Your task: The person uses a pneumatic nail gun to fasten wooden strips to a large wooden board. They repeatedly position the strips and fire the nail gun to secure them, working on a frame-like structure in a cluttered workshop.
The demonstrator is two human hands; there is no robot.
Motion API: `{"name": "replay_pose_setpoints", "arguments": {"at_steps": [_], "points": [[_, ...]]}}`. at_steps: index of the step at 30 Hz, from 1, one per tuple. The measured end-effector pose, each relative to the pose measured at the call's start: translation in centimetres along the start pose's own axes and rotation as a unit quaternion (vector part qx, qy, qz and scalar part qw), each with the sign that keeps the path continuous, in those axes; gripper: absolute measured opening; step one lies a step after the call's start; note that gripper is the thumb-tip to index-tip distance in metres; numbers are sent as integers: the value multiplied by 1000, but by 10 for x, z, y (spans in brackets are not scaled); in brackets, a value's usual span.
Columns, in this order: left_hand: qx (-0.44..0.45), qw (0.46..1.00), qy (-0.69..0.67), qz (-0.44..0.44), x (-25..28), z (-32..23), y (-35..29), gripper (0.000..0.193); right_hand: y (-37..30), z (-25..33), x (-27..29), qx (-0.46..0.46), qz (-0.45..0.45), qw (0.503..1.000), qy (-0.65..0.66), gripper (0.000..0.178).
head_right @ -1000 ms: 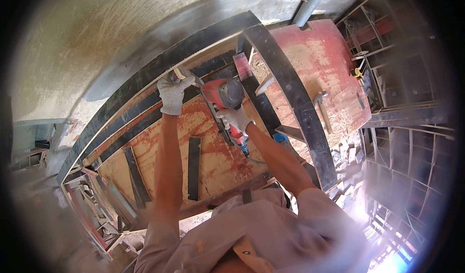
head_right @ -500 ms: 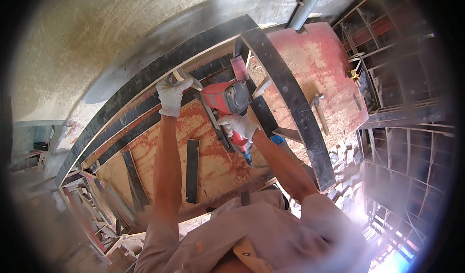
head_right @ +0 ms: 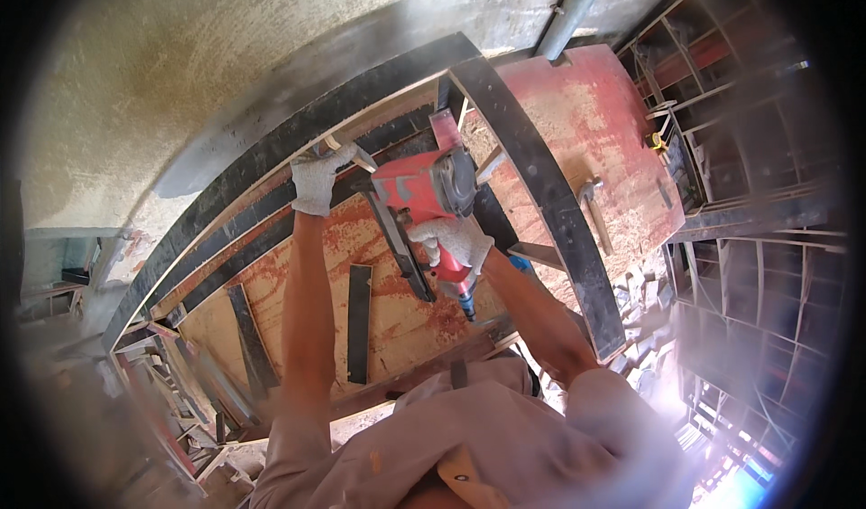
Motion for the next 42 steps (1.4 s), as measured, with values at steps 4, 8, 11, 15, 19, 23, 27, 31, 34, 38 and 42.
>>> {"name": "replay_pose_setpoints", "arguments": {"at_steps": [4,8,11,15,19,23,27,31,34,38,42], "points": [[-73,985,154,20,-17,-19,13,36,34,7,14,51,51,997,24,10],[-149,969,175,95,-4,-23,36,62,21,17,5,20,8,998,-63,13],[-143,979,-82,124,-22,-34,27,88,0,-2,16,-1,26,998,-56,15],[-164,978,-105,81,-46,-64,5,68,-19,-30,31,-65,-2,997,-41,14],[-133,986,-86,49,-34,-58,-3,59,-35,-50,42,-105,-35,994,3,12],[-112,991,-64,36,-23,-45,-7,51,-57,-28,33,-111,-49,993,19,12],[-104,992,-55,35,-27,-42,-7,43,-55,-46,45,-94,-39,994,33,13],[-93,995,-43,20,-25,-36,-12,35,-74,-12,30,-92,-70,993,-18,14],[-85,996,-28,11,-29,-32,-14,29,-86,-2,31,-61,-87,988,-110,14],[-73,995,-27,56,-24,-31,-11,24,-116,33,20,-70,-103,989,-78,9],[-59,985,-149,59,-33,-24,-5,20,-172,98,18,58,-7,982,-179,19]]}}
Point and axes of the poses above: each hand's wrist, its own y-axis towards the middle knuckle, its own x-axis out of the back of the hand, z = x × y, the point moved 3 cm from there along y, towards the middle knuckle, and after that the axes turned 10 degrees about -y, right-handed, at the moved point
